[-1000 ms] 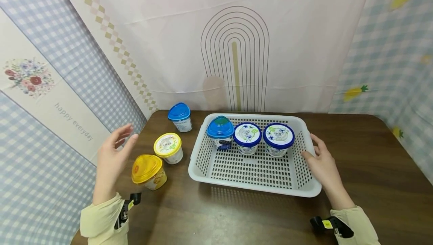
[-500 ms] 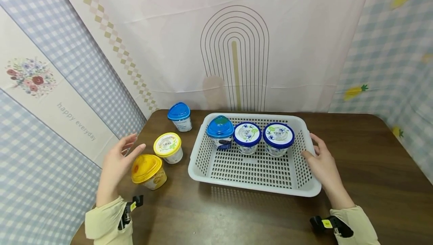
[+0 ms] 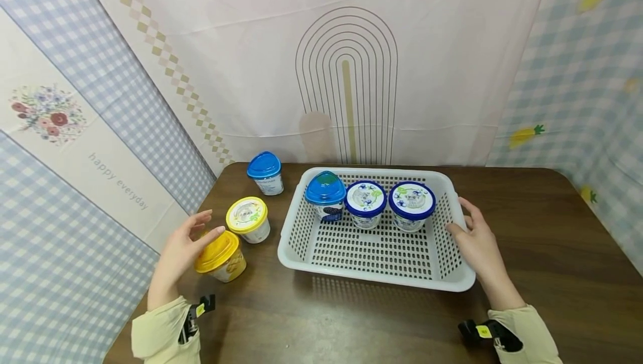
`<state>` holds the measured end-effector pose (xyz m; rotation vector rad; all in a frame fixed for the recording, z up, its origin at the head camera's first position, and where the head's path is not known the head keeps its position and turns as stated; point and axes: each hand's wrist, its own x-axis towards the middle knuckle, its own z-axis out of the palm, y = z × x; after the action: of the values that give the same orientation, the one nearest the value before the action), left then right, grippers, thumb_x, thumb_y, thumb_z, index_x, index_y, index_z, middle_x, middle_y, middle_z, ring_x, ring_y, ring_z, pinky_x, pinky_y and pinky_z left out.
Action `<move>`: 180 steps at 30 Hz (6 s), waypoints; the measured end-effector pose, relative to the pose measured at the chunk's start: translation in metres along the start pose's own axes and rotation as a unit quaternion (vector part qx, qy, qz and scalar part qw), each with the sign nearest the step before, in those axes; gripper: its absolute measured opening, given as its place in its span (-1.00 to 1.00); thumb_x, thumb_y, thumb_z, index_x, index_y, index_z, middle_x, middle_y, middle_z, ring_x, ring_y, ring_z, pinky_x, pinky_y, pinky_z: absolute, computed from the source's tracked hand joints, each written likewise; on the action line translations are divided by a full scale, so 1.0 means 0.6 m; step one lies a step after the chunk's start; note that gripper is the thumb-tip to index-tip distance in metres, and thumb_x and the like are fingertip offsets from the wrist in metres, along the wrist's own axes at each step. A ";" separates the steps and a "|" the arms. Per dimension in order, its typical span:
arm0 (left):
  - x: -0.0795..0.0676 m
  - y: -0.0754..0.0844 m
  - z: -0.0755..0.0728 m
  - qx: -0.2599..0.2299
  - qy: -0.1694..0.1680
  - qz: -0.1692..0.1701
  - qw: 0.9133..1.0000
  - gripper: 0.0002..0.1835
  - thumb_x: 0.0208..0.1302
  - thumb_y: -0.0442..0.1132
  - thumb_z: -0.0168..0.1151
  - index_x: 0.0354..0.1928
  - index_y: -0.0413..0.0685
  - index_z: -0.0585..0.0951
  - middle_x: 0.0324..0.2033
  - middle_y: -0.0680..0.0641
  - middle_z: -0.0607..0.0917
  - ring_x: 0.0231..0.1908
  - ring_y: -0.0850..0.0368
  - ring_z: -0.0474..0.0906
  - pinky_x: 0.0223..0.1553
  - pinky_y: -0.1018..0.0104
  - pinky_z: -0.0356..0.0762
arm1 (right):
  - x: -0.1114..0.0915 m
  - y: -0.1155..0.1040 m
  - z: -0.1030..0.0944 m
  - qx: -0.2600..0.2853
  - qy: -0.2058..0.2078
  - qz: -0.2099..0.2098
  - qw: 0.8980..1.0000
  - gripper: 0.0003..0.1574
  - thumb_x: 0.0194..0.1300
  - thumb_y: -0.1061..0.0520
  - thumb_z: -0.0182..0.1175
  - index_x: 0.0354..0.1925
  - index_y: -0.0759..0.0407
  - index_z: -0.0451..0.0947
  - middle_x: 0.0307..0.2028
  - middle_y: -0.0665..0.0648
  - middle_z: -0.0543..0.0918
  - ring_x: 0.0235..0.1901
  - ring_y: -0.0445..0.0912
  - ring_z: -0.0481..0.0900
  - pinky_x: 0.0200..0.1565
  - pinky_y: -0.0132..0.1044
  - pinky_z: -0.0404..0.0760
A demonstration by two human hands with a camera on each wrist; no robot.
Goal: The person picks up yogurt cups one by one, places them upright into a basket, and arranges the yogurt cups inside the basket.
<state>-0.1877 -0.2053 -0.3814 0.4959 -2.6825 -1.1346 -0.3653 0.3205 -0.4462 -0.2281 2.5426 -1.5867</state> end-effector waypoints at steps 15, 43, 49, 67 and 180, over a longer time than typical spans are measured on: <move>-0.025 -0.027 0.011 -0.016 -0.014 0.006 1.000 -0.16 0.29 0.21 0.31 0.45 -0.11 0.34 0.41 -0.22 0.38 0.38 -0.23 0.25 0.36 -0.21 0.20 | 0.000 0.001 0.000 0.006 0.000 0.002 1.000 -0.08 0.56 0.06 -0.03 0.60 0.23 -0.28 0.29 0.63 0.31 -0.09 0.26 0.67 -0.30 0.04 0.74; -0.035 -0.056 0.035 -0.063 -0.042 0.010 0.997 0.00 0.17 0.04 0.49 0.54 -0.01 0.15 0.46 -0.23 0.13 0.41 -0.27 0.12 0.38 -0.26 0.13 | 0.002 0.003 0.000 0.025 -0.001 0.011 1.000 -0.06 0.55 0.03 0.00 0.60 0.21 -0.29 0.29 0.61 0.31 -0.16 0.13 0.71 -0.33 0.02 0.74; -0.037 -0.053 0.033 -0.072 -0.042 -0.008 0.996 0.02 0.17 0.06 0.49 0.55 -0.02 0.13 0.47 -0.23 0.12 0.42 -0.30 0.09 0.38 -0.27 0.13 | 0.001 0.001 0.000 0.025 -0.003 0.014 1.000 -0.06 0.55 0.01 -0.01 0.60 0.20 -0.28 0.30 0.61 0.30 -0.13 0.16 0.70 -0.30 0.05 0.74; -0.039 -0.051 0.015 -0.066 -0.001 -0.009 0.998 -0.03 0.20 0.07 0.47 0.53 -0.04 0.17 0.42 -0.27 0.19 0.40 -0.29 0.12 0.41 -0.24 0.09 | 0.003 0.006 0.000 0.037 -0.002 0.016 0.999 -0.05 0.54 0.02 0.01 0.60 0.20 -0.27 0.30 0.61 0.31 -0.18 0.07 0.71 -0.31 0.04 0.74; 0.069 0.226 0.170 -0.056 -0.125 0.220 0.966 -0.16 0.15 0.19 0.44 0.45 0.20 0.35 0.41 0.06 0.28 0.16 0.07 0.42 0.16 0.13 0.53 | 0.005 0.004 0.002 0.039 0.014 0.029 0.999 -0.07 0.52 0.04 0.03 0.61 0.15 -0.21 0.29 0.57 0.36 -0.11 0.10 0.69 -0.27 -0.05 0.73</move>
<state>-0.2878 -0.0649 -0.3521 -0.2703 -2.7069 -1.2638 -0.3679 0.3199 -0.4491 -0.1234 2.4767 -1.6758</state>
